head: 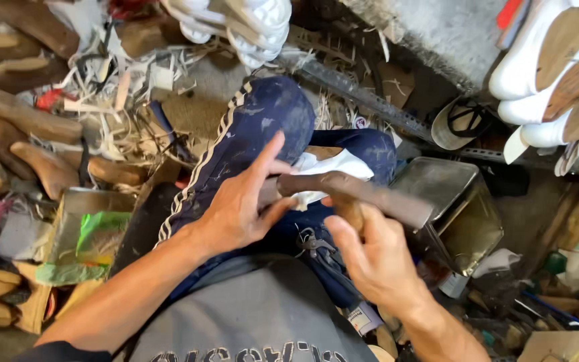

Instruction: The person sits on the floor and uses pliers to pull out nails from the sole of a white shoe. They then use a hammer to tap the sole and remove remaining nails, repeating the process of pulling and hammering to clear the sole.

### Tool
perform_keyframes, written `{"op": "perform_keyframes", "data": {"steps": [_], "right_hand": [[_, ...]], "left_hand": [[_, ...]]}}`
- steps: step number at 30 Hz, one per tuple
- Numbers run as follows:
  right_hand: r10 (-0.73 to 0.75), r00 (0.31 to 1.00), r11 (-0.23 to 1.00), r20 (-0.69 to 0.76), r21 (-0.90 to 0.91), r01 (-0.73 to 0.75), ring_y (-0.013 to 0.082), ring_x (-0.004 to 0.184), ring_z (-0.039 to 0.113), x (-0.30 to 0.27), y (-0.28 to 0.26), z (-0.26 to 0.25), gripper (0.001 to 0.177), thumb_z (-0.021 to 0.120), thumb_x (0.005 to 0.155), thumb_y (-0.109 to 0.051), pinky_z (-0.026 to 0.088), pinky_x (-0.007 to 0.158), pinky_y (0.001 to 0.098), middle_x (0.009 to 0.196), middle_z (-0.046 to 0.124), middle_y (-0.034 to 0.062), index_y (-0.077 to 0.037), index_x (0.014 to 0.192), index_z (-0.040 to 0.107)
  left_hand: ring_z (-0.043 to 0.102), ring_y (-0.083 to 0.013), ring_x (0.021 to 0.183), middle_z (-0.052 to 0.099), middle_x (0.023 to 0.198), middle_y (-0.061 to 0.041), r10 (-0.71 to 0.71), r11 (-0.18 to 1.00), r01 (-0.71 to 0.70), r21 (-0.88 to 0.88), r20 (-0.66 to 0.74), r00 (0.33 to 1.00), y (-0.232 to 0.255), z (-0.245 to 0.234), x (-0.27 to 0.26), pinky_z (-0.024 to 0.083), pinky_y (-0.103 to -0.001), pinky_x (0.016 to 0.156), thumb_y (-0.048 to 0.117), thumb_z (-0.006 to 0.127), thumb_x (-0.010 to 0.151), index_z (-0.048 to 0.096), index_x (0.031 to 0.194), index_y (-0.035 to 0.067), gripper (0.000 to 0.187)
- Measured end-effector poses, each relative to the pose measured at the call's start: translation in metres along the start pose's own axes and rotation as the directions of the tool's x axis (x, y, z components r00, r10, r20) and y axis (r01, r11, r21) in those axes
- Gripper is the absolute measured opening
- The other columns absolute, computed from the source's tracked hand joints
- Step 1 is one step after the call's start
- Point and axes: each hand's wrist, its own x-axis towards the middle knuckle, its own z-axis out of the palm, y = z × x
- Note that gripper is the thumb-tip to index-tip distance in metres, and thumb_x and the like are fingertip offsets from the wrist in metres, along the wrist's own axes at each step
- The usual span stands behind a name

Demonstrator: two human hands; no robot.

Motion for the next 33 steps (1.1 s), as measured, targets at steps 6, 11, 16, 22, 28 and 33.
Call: {"op": "perform_keyframes", "data": {"steps": [6,11,16,22,28,33], "right_hand": [[-0.056,0.909,0.845,-0.413,0.466,0.264,0.0122,0.045,0.049,-0.007,0.001,0.0,0.038,0.051,0.105,-0.034,0.043,0.047,0.0247,0.064,0.054,0.005,0.003,0.114,0.048],[-0.182,0.967,0.982,-0.181,0.02,0.189,0.0113,0.056,0.055,0.0,-0.015,-0.025,0.027,0.053,0.098,-0.02,0.049,0.056,0.028,0.079,0.065,0.0026,-0.001,0.104,0.071],[-0.183,0.983,0.983,-0.007,-0.029,0.183,0.0183,0.089,0.064,0.012,-0.014,-0.023,0.022,0.057,0.098,-0.02,0.053,0.084,0.035,0.101,0.072,0.0051,-0.004,0.107,0.069],[-0.089,0.988,0.994,0.127,-0.054,0.096,0.0145,0.052,0.046,0.014,-0.021,-0.028,0.026,0.046,0.106,-0.034,0.043,0.057,0.0325,0.063,0.052,-0.002,-0.009,0.102,0.052],[-0.077,0.978,0.987,0.194,-0.124,0.102,0.0153,0.072,0.057,0.029,-0.034,-0.037,0.025,0.052,0.102,-0.031,0.048,0.072,0.033,0.083,0.069,0.0008,-0.011,0.102,0.066],[0.1,0.905,0.932,0.413,-0.358,0.061,0.0312,0.067,0.07,0.034,-0.043,-0.044,0.03,0.051,0.101,-0.043,0.043,0.061,0.0388,0.073,0.071,0.0018,-0.02,0.113,0.064]], "left_hand": [[0.069,-0.0292,0.113,0.067,0.128,-0.01,-0.061,0.998,0.061,-0.008,0.029,0.998,0.003,0.003,-0.011,0.054,-0.038,0.091,0.03,0.064,0.104,0.003,0.161,0.005,0.088],[0.069,-0.0309,0.116,0.067,0.13,-0.012,-0.056,0.998,0.056,0.013,0.017,0.998,-0.004,0.005,-0.009,0.054,-0.038,0.094,0.027,0.07,0.099,0.008,0.161,0.004,0.091],[0.068,-0.0304,0.117,0.066,0.132,-0.008,-0.046,0.998,0.045,0.049,0.029,0.999,-0.002,0.005,-0.01,0.055,-0.039,0.089,0.031,0.068,0.101,0.007,0.161,0.006,0.089],[0.067,-0.0299,0.12,0.067,0.131,-0.006,-0.106,0.994,0.106,-0.003,0.068,0.992,-0.001,0.007,-0.016,0.056,-0.039,0.094,0.022,0.073,0.095,0.0,0.161,0.005,0.1],[0.067,-0.0317,0.122,0.067,0.133,-0.012,-0.134,0.99,0.132,0.042,0.036,0.99,-0.008,0.009,-0.012,0.055,-0.042,0.09,0.027,0.075,0.095,0.007,0.162,0.008,0.096],[0.065,-0.0269,0.13,0.066,0.142,0.003,-0.202,0.979,0.203,0.001,0.1,0.974,-0.002,-0.002,-0.011,0.053,-0.039,0.092,0.026,0.073,0.093,0.01,0.162,0.013,0.094]]}}
